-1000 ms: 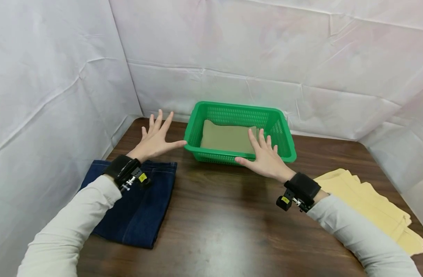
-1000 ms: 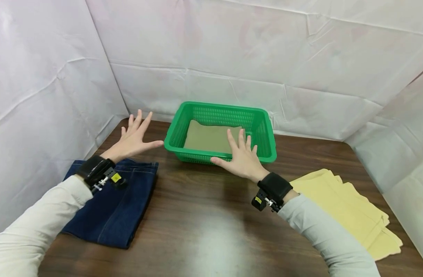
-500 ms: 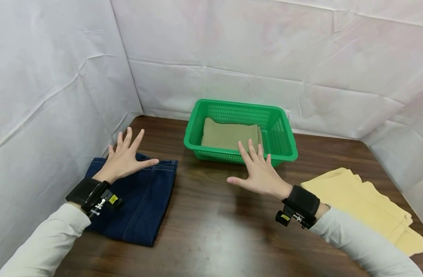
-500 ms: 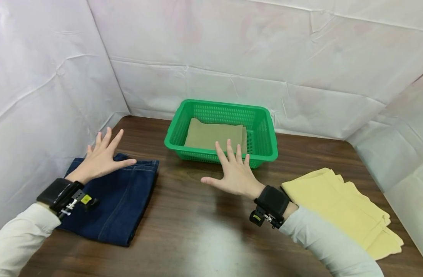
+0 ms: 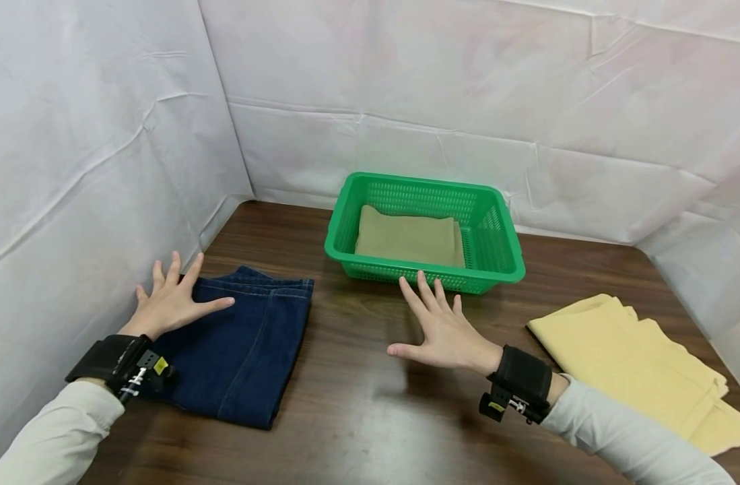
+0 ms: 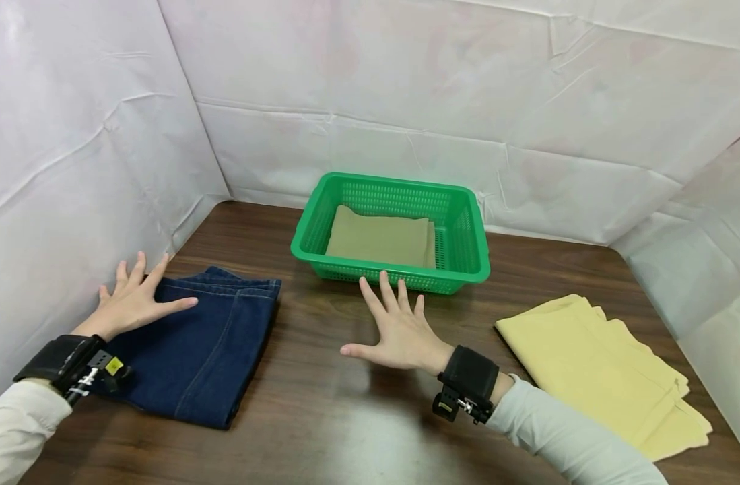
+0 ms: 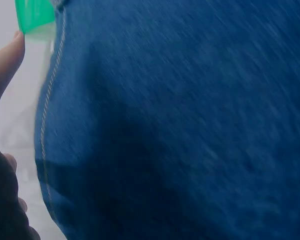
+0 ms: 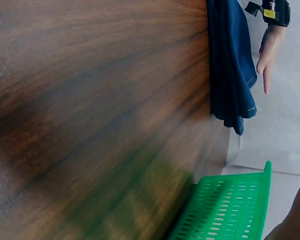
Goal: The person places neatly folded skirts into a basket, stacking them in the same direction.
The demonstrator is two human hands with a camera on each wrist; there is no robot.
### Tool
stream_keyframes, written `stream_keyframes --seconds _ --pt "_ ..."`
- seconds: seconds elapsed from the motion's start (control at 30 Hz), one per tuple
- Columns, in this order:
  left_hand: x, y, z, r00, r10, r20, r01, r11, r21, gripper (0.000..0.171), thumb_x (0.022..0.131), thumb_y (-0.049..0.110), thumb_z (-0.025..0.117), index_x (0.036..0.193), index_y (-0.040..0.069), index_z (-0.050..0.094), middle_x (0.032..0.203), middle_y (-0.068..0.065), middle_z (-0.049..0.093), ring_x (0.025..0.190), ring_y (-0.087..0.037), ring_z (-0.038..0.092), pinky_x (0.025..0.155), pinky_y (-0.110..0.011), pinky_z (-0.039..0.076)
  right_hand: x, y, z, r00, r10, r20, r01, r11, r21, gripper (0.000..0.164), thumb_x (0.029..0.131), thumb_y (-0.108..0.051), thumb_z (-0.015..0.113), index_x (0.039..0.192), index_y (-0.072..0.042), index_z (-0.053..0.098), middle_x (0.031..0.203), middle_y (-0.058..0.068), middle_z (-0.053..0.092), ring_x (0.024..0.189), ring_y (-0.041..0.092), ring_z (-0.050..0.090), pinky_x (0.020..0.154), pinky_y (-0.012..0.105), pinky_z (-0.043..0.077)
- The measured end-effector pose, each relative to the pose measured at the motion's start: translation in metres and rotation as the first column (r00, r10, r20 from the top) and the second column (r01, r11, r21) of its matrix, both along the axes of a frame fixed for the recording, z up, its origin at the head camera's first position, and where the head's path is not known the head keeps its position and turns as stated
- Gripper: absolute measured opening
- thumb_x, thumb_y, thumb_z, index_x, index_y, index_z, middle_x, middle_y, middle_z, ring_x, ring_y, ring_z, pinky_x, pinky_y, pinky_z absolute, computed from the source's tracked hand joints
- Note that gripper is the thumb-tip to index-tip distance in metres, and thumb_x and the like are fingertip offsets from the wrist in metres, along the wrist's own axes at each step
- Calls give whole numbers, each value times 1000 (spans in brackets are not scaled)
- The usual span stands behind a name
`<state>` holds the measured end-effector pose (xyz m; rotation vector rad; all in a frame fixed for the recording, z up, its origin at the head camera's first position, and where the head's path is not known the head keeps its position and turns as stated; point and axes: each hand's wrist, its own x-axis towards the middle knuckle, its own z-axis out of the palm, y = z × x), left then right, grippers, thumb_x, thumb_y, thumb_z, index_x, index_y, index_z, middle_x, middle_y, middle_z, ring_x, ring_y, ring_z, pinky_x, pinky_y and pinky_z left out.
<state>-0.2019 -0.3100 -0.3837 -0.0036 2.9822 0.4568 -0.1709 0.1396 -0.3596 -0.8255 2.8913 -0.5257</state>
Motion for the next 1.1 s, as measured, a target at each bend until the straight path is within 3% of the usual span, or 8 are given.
stream_keyframes --seconds 0.17,0.4,0.57,0.8,1.1 --pt "2 -10 -8 999 -3 49 2 1000 24 109 75 71 50 143 19 -18 141 -28 -26 122 -54 -28 81 -80 -4 1 -1 -5 1000 11 19 -11 1000 14 98 76 -69 51 147 -26 -1 152 12 -5 135 43 2 96 72 7" --pt "3 -17 -23 995 -36 91 25 992 127 106 80 63 52 142 14 -20 141 -29 -27 121 -55 -28 80 -80 1 4 -3 -16 998 28 59 -30 999 38 96 75 -72 49 145 -32 -4 152 10 -6 135 43 2 95 73 8" --pt "4 -16 -30 993 -30 118 10 986 164 106 81 62 51 142 13 -21 141 -28 -28 120 -53 -32 78 -81 -2 6 -1 -23 996 39 81 -43 998 44 96 76 -71 49 146 -31 -2 152 11 -5 134 45 6 94 73 10" --pt "9 -5 -34 992 -21 125 -5 979 203 109 80 61 53 142 8 -19 140 -31 -27 118 -54 -34 77 -82 0 8 0 -28 993 36 114 -41 998 41 96 76 -70 50 145 -33 -6 152 9 -6 134 45 7 95 73 9" --pt "18 29 -34 989 -11 150 -18 980 196 107 79 66 51 143 15 -18 143 -27 -25 123 -52 -30 72 -83 -4 11 1 -37 986 35 162 -40 999 28 95 77 -69 50 146 -31 -3 152 13 -3 134 46 7 94 74 8"
